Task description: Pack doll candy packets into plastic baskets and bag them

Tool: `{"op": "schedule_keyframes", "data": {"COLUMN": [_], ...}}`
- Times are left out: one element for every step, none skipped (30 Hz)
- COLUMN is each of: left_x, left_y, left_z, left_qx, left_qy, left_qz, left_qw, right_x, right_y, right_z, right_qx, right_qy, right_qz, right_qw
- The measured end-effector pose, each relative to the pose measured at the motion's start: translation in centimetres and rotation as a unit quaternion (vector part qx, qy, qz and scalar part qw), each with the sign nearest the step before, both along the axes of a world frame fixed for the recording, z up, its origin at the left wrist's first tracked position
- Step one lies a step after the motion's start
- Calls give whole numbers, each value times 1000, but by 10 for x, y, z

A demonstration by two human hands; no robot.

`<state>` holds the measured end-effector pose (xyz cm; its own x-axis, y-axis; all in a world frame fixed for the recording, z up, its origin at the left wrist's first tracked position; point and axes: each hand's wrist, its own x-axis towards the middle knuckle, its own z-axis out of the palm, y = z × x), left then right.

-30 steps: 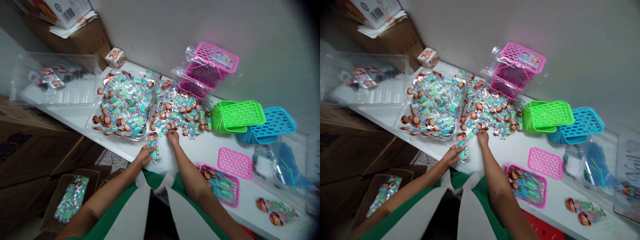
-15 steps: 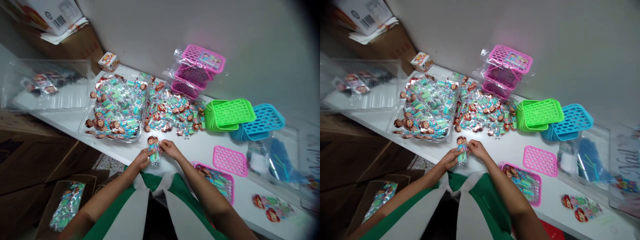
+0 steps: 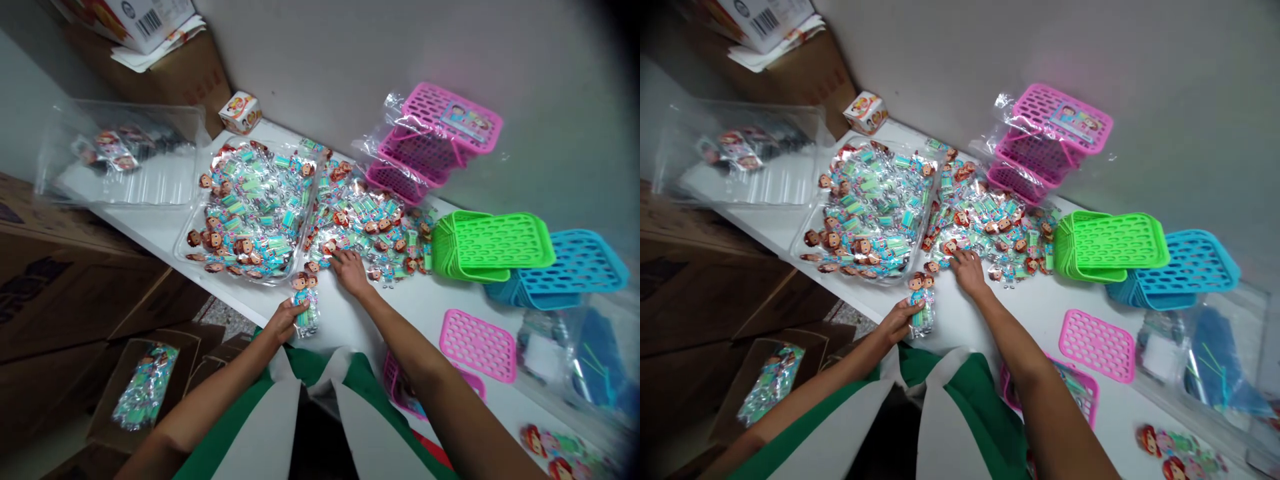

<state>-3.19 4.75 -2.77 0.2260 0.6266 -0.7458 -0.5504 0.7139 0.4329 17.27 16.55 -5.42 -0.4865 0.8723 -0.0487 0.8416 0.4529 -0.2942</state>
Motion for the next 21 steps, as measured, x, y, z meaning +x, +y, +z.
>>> {"op": "schedule_keyframes", "data": {"left_x": [2,4,8,12,16,20,24,28,30,32,33,32,31,29,27,24,22,19,17,15,13], "left_y": [0,1,3,4,6,8,10,12,12,13,12,12,10,9,8,7,6,6,5,5,4], "left_z": [0,1,2,4,6,8,11,13,14,14,13,12,10,7,5,3,2,2,2,3,5], "left_qx": [2,5,11,19,31,46,65,83,99,109,115,116,113,107,100,90,79,66,53,42,34], "left_qy": [-4,-10,-17,-24,-30,-35,-39,-41,-41,-39,-34,-27,-18,-9,0,6,8,6,1,-4,-9], "left_qz": [4,5,5,5,4,4,4,7,11,14,18,21,24,27,29,28,23,11,-3,-15,-23], "left_qw": [1000,1000,1000,1000,999,998,997,996,994,993,993,993,993,994,995,996,997,998,999,999,999], "right_x": [7,12,14,14,11,6,-1,-8,-14,-19,-21,-21,-19,-15,-11,-6,-1,3,7,10,13], "right_y": [-10,-20,-31,-42,-54,-66,-77,-87,-95,-101,-103,-101,-95,-85,-72,-55,-38,-19,-2,14,26], "right_z": [2,5,8,11,15,18,22,25,27,29,30,30,30,28,26,24,21,18,15,13,11], "right_qx": [4,3,-6,-25,-54,-93,-137,-178,-212,-240,-262,-275,-275,-258,-221,-165,-97,-42,-2,20,27], "right_qy": [32,69,110,158,209,263,315,360,396,418,426,419,399,365,318,262,197,129,70,21,-14], "right_qz": [-23,-52,-84,-117,-150,-180,-205,-225,-235,-235,-226,-214,-203,-195,-190,-188,-182,-164,-142,-112,-79], "right_qw": [999,996,990,980,965,943,917,888,862,844,836,838,851,873,902,932,959,977,987,993,996]}}
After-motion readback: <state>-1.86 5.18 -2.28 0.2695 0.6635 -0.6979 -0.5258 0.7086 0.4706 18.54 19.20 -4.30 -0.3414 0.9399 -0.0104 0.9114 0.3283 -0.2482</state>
